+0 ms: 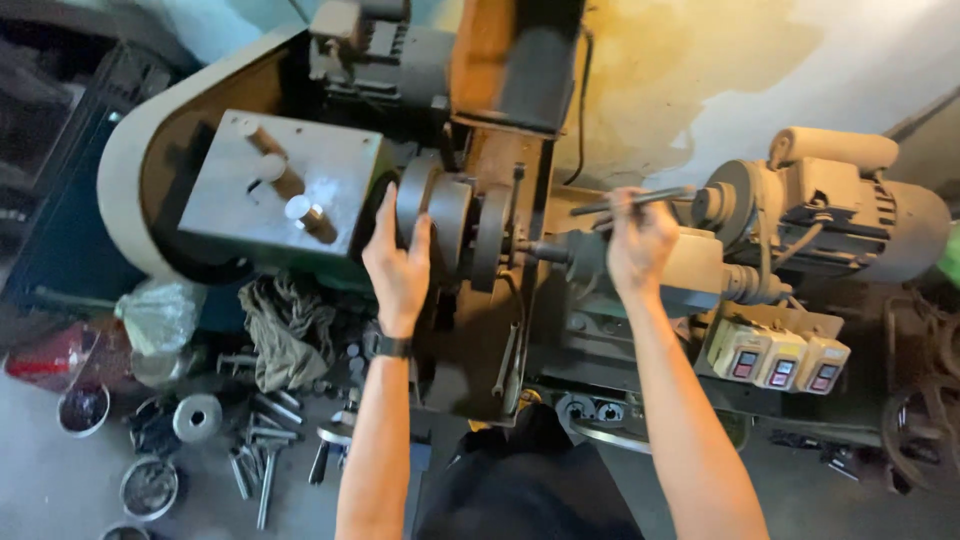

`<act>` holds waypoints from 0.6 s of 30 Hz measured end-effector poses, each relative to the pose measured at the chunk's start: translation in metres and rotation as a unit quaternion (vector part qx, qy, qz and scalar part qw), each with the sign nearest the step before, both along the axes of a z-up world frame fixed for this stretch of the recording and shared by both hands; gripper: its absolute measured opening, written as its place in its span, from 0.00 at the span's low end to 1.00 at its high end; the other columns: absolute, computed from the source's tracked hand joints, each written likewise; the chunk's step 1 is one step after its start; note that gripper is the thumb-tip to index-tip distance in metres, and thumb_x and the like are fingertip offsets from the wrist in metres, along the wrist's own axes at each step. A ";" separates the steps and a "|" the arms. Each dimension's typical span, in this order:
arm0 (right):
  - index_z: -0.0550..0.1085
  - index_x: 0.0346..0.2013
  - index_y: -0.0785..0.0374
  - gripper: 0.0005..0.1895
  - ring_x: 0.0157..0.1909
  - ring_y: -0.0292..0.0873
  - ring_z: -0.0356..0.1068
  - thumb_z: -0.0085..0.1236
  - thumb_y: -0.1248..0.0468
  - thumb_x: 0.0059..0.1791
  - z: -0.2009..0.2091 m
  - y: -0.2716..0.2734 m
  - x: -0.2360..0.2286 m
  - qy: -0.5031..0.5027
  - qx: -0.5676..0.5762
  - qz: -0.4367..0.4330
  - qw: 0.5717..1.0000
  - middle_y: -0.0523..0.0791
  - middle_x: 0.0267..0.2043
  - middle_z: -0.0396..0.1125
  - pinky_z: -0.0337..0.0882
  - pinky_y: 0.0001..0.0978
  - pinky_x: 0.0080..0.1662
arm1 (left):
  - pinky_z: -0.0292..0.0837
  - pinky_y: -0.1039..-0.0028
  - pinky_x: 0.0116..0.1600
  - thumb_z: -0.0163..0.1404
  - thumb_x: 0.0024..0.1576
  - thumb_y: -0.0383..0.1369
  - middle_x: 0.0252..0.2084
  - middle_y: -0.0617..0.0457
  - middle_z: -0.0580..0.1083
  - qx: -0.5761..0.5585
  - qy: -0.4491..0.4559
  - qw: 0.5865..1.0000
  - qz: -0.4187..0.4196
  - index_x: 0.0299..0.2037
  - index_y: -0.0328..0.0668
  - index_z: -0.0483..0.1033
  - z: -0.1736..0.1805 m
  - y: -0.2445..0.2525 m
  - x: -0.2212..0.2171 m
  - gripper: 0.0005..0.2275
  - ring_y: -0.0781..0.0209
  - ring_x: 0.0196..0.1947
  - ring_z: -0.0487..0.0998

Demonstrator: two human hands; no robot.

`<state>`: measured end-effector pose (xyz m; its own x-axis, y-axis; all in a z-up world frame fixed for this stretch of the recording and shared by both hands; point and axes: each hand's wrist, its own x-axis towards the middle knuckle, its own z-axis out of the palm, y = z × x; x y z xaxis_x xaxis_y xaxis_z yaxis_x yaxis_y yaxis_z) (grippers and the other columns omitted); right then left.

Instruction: The person operates a metal lathe in a workshop, using a wrench to tighten the chuck and a metal rod to manually rotate the chuck. They repeatedly adjust the chuck and the tool post while the machine is running.

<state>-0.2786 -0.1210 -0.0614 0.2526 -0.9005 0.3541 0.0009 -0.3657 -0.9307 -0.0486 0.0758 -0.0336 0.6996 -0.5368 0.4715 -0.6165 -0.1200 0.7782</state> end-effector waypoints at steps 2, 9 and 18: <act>0.75 0.44 0.69 0.09 0.36 0.38 0.74 0.55 0.64 0.60 0.001 0.004 -0.006 -0.024 -0.036 -0.026 0.999 0.47 0.39 0.74 0.75 0.29 0.38 | 0.74 0.60 0.58 0.53 0.65 0.31 0.56 0.32 0.76 -0.041 -0.014 0.999 0.013 0.65 0.27 0.67 -0.024 0.032 -0.019 0.20 0.38 0.55 0.79; 0.72 0.44 0.65 0.09 0.36 0.41 0.72 0.51 0.61 0.61 0.004 0.158 -0.016 -0.226 0.066 0.055 0.970 0.51 0.42 0.73 0.74 0.34 0.35 | 0.78 0.71 0.37 0.52 0.62 0.36 0.30 0.44 0.82 0.178 0.274 0.934 0.144 0.54 0.35 0.77 -0.106 0.209 -0.062 0.15 0.56 0.30 0.86; 0.76 0.43 0.70 0.08 0.39 0.40 0.75 0.52 0.68 0.55 -0.063 0.276 0.020 0.007 0.201 0.387 0.900 0.51 0.43 0.73 0.79 0.30 0.41 | 0.78 0.52 0.33 0.51 0.57 0.44 0.34 0.28 0.77 0.245 0.485 0.796 0.266 0.68 0.28 0.51 -0.168 0.254 -0.051 0.35 0.33 0.28 0.83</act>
